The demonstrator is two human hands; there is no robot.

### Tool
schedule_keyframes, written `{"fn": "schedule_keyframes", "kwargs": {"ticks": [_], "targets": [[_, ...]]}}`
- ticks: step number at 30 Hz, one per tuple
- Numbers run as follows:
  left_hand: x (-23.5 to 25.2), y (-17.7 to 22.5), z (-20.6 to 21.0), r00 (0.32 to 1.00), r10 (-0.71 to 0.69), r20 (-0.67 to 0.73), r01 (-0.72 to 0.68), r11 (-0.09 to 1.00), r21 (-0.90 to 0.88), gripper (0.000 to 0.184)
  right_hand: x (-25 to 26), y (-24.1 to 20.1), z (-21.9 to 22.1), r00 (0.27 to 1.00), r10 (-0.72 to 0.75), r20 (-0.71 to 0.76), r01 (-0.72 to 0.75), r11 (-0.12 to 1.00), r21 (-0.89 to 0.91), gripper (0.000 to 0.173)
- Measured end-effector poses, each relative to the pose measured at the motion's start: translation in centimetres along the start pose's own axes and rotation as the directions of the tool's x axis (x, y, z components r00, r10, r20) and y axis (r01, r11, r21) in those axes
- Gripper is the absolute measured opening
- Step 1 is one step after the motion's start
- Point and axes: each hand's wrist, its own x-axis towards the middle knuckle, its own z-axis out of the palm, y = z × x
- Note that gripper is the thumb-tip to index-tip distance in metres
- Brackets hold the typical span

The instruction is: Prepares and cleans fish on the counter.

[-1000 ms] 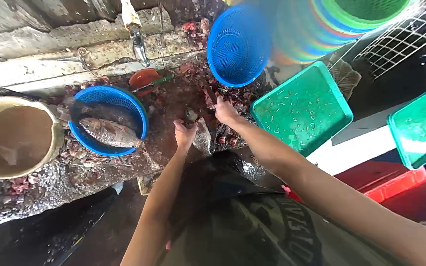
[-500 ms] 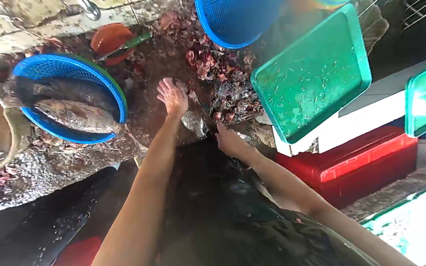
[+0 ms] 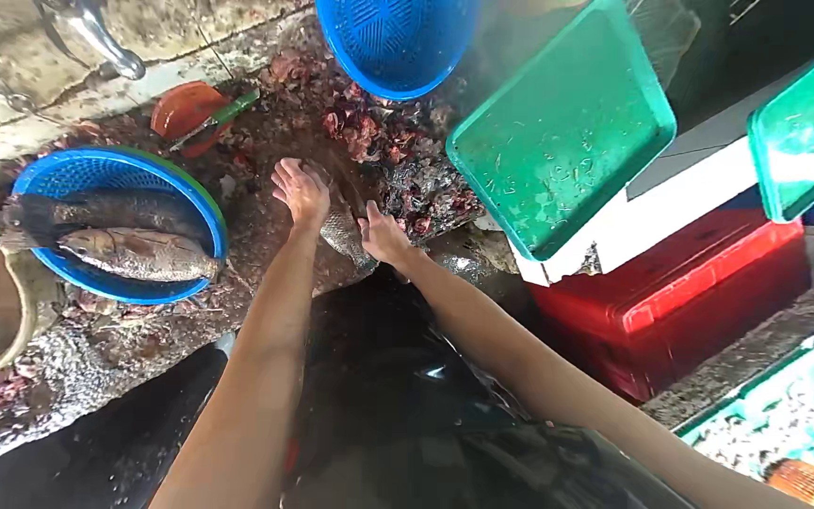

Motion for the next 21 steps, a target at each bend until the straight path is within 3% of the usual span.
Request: {"fn": "schedule_keyframes", "kwargs": {"ticks": [4, 7, 11, 13, 15, 17, 19, 21], "targets": [[-0.5, 0.1, -0.5, 0.999, -0.005, -0.043, 0.003, 0.999, -0.039, 0.056, -5.4, 3.2, -1.8, 0.998, -0.023, 0.062, 0.019, 0.998, 0.067, 0.043], [-0.9, -0.1, -0.4, 0.999, -0.007, -0.037, 0.004, 0.997, -0.079, 0.078, -8.1, 4.3, -3.4, 0.952, 0.019, 0.307, -0.012, 1.0, -0.023, 0.039], [-0.9, 0.1, -0.1, 0.998, -0.027, -0.06, 0.023, 0.998, -0.063, 0.08, -7.4, 4.6, -5.3, 0.893, 0.079, 0.442, -0.042, 0.995, -0.094, 0.04], [-0.9, 0.3, -0.4, 0.998, -0.038, -0.04, 0.036, 0.998, -0.044, 0.076, -6.2, 4.7, -6.6, 0.884, 0.002, 0.468, 0.042, 0.996, -0.083, 0.037], [-1.1, 0.7, -1.3, 0.996, -0.025, 0.09, 0.031, 0.998, -0.061, 0.072, -3.9, 6.1, -7.4, 0.877, -0.203, 0.435, 0.228, 0.974, -0.006, 0.033], [-0.6, 0.2, -2.1, 0.954, 0.031, 0.299, 0.06, 0.955, -0.291, 0.06, -1.8, 7.0, -7.6, 0.858, -0.346, 0.38, 0.332, 0.938, 0.104, 0.033], [0.1, -0.7, -2.6, 0.883, 0.095, 0.459, 0.205, 0.803, -0.56, 0.053, -1.3, 6.3, -7.9, 0.866, -0.347, 0.359, 0.305, 0.937, 0.17, 0.038], [0.1, -1.4, -4.1, 0.843, 0.124, 0.524, 0.333, 0.645, -0.688, 0.055, -2.7, 4.1, -7.9, 0.898, -0.271, 0.348, 0.213, 0.957, 0.194, 0.043]]}}
